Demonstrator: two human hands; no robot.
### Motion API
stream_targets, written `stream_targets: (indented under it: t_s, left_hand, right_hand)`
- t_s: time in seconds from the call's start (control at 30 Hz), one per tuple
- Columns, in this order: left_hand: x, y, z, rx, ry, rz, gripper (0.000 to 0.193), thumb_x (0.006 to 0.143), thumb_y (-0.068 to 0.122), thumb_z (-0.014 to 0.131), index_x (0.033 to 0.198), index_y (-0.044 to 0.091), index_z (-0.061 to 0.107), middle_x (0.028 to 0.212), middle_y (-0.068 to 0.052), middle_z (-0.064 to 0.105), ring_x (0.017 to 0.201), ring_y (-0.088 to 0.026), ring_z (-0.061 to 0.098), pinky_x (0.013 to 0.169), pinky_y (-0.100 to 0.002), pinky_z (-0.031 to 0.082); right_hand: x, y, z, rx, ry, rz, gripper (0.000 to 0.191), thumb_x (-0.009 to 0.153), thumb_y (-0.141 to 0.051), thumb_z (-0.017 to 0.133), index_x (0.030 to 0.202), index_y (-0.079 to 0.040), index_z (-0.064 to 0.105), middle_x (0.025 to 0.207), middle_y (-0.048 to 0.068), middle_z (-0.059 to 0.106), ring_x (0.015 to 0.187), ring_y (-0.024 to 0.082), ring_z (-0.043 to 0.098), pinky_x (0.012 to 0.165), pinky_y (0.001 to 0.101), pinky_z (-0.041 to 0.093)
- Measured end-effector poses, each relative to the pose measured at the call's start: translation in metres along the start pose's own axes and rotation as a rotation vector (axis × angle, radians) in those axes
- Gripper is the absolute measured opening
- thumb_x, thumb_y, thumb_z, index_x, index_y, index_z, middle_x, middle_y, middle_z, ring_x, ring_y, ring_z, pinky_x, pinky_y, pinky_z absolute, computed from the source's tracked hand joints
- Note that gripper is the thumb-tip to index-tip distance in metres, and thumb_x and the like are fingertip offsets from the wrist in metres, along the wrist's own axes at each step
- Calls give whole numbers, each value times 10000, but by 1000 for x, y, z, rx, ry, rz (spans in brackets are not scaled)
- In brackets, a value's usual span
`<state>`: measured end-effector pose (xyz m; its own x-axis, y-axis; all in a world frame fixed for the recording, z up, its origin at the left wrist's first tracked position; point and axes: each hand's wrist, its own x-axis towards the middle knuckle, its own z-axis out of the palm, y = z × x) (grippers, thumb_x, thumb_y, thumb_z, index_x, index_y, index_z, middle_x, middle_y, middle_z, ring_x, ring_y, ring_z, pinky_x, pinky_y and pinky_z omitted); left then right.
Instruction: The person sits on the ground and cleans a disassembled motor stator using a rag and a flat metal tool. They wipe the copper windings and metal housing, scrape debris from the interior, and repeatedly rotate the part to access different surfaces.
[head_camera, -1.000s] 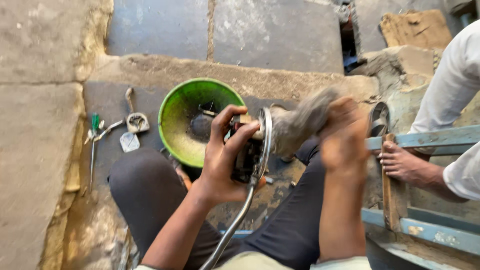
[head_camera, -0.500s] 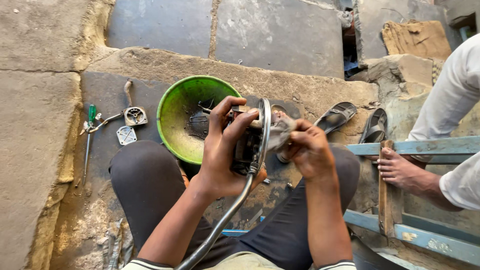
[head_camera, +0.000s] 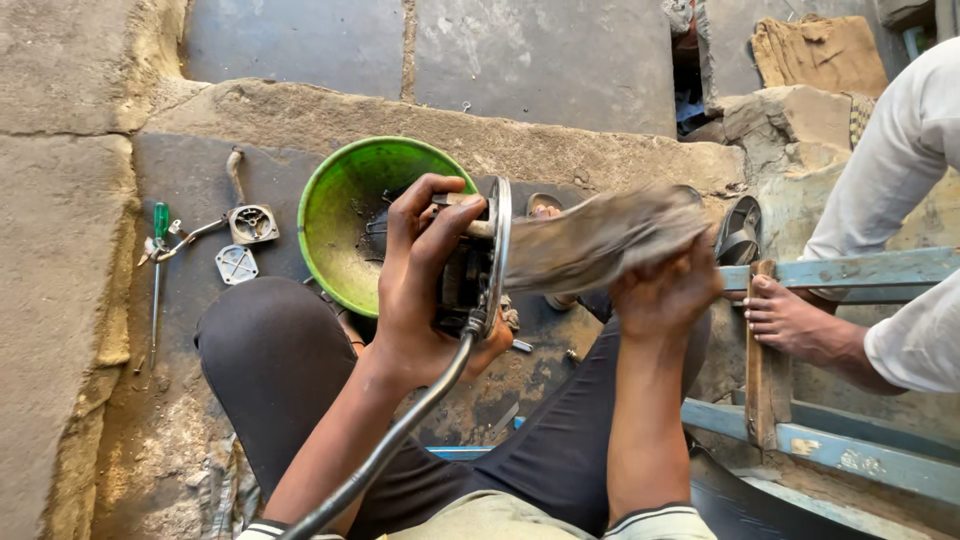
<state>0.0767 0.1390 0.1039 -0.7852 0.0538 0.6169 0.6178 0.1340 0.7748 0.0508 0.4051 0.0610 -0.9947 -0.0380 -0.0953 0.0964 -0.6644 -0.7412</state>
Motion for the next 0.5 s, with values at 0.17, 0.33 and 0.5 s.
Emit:
stream_targets:
  t_s: [0.17,0.33,0.5]
  left_hand:
    - [4,0,-4,-14,12,19,845,816,302,835,1525,140,405,1486,-164,398,1187,-258,620,1050,-380,517]
    - [6,1,-12,-24,23,9,817,824,303,804,1521,131,414,1482,-186,397,1150,-244,639,1014,-373,526]
    - [5,3,-15,62,26,25,836,823,315,831,1532,143,421,1483,-170,400,1164,-275,596,1032,-385,500]
  right_hand:
    - [20,36,-15,329,149,350,344,1012,-239,657,1284,-32,622,1220,141,683,1130,293,669,1017,459,565]
    - [15,42,-26,159,129,177,455,1019,-243,643,1392,10,577,1321,159,652,1232,289,642,1087,452,527]
    - [10,30,-19,314,92,49,460,1058,-347,657,1364,-22,547,1314,141,639,1252,315,646,1128,527,505]
